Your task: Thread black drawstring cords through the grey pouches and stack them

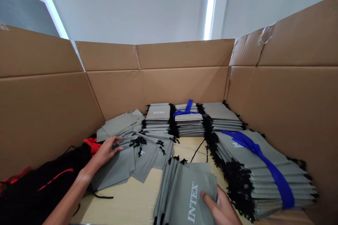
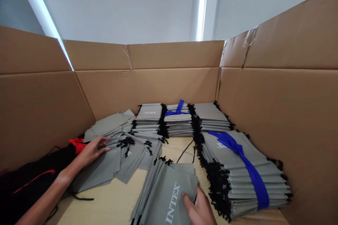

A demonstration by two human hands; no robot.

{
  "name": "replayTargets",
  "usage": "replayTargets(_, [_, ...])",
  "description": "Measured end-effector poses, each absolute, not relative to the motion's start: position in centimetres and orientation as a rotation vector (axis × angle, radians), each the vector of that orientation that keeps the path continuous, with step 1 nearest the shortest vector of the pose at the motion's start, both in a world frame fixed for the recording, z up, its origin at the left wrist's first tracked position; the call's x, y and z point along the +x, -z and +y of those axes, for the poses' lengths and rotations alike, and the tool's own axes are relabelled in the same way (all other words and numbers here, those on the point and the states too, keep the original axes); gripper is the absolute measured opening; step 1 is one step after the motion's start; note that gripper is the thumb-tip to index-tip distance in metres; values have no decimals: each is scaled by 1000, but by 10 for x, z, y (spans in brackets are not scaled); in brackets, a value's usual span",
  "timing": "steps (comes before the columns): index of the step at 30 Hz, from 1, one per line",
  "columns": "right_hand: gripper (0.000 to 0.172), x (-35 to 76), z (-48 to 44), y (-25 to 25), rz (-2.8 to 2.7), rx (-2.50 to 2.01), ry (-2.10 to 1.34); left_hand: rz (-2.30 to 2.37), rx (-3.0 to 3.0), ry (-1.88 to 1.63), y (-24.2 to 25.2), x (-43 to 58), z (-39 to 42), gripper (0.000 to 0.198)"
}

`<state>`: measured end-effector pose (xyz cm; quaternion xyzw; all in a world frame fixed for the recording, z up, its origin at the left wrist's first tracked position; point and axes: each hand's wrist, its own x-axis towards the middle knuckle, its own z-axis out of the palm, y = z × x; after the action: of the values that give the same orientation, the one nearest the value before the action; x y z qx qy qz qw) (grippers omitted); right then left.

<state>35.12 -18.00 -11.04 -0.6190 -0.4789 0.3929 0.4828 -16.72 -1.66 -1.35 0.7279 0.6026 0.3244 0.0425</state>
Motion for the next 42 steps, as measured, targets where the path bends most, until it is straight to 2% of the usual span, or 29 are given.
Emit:
replayTargets(5, [55, 347, -180, 106, -1114, -1516, -1002, 1747, 2361, -934, -2, -169, -12, 63])
replayTargets(12, [53, 343, -183, 105, -1110, -1519, -958, 1754, 2371, -1118, -45, -147, -1, 57])
replayTargets(14, [52, 341, -184, 100, -1112, -1509, -969, 1811, 2276, -1372, -66, -129, -6, 51])
replayTargets(16, [52, 338, -184, 95, -1107, -1492, -988, 1847, 2105, -1771, -91, -105, -16, 47])
replayTargets(19, [55, 335, -184, 89, -1077, -1447, -1026, 1637, 1750, -2410, -130, -66, -35, 49])
replayTargets(22, [60, 333, -185, 83, -1053, -1439, -1054, 1359, 1533, -2559, -165, -27, -54, 46])
replayTargets(25, [62, 334, -186, 79, -1087, -1467, -1077, 1279, 1490, -2367, -175, 15, -76, 45])
replayTargets(27, [66, 335, -187, 76, -1126, -1463, -1088, 1324, 1527, -1988, -157, 48, -93, 47])
replayTargets(29, [72, 335, -187, 75, -1132, -1444, -1080, 1356, 1652, -1657, -119, 80, -110, 51])
replayTargets(33, [96, 336, -186, 72, -1005, -1415, -1128, 1589, 1844, -1022, -25, 122, -135, 35])
replayTargets(36, [113, 335, -187, 66, -880, -1493, -1139, 1862, 1918, -781, 16, 131, -144, 30])
replayTargets(38, [107, 334, -189, 63, -923, -1492, -1125, 1949, 2018, -762, 23, 132, -147, 30])
replayTargets(42, [73, 332, -192, 65, -1178, -1529, -1003, 1987, 2155, -870, 25, 128, -152, 37])
